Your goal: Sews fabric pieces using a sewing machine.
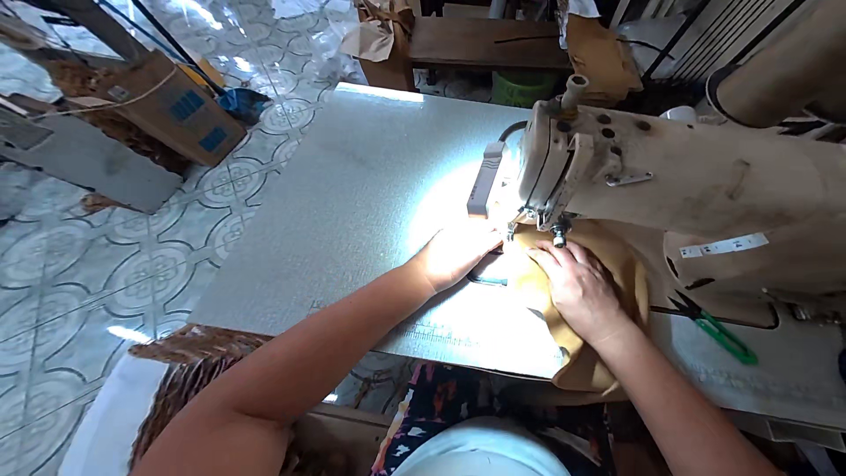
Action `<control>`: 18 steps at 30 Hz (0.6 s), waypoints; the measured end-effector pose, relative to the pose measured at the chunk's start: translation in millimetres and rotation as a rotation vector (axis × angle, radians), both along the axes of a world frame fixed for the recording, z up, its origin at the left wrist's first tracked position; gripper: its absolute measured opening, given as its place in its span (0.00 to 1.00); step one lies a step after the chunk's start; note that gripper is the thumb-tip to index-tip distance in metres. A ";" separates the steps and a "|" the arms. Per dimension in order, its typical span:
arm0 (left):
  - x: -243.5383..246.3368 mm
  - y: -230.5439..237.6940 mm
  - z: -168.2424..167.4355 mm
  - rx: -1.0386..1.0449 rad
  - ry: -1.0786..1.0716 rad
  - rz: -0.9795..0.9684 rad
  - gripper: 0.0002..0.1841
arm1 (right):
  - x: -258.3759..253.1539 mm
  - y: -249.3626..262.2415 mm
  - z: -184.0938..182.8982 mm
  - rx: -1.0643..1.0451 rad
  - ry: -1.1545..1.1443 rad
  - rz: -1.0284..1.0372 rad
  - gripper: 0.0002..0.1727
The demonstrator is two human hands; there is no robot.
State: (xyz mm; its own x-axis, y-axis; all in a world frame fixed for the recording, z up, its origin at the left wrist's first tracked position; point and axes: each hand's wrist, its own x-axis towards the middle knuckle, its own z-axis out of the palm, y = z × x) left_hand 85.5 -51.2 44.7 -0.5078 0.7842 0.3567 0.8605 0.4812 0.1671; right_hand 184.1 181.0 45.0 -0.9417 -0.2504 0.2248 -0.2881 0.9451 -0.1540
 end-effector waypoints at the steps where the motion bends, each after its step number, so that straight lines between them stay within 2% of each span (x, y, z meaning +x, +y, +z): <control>1: 1.3 1.2 -0.5 -0.008 0.018 0.014 0.13 | -4.8 4.1 0.2 0.005 0.009 0.024 0.24; 5: 6.9 8.9 4.2 -0.081 0.078 0.093 0.13 | -31.9 21.1 9.6 0.053 -0.007 0.121 0.25; 9: 7.9 16.8 5.5 -0.127 0.081 0.178 0.10 | -54.9 27.7 17.0 0.036 0.123 0.166 0.10; 10: 7.9 17.7 4.4 -0.123 0.081 0.184 0.10 | -55.8 25.5 19.9 0.022 0.146 0.148 0.08; 12: 8.4 18.3 1.0 -0.102 0.088 0.194 0.11 | -50.2 18.2 29.9 0.034 0.125 0.059 0.09; 14: 10.1 18.6 -0.7 -0.085 0.078 0.209 0.11 | -37.9 11.9 37.8 0.103 0.126 -0.122 0.08; 15: 11.7 19.1 0.1 -0.094 0.056 0.229 0.11 | -29.0 12.1 37.6 0.129 0.136 -0.226 0.08; 17: 13.8 20.9 8.5 -0.158 -0.045 0.320 0.16 | -4.6 13.2 41.1 0.122 0.021 -0.446 0.24; 18: 12.9 21.6 12.0 -0.181 -0.090 0.374 0.17 | 5.8 11.6 45.9 0.092 -0.114 -0.549 0.31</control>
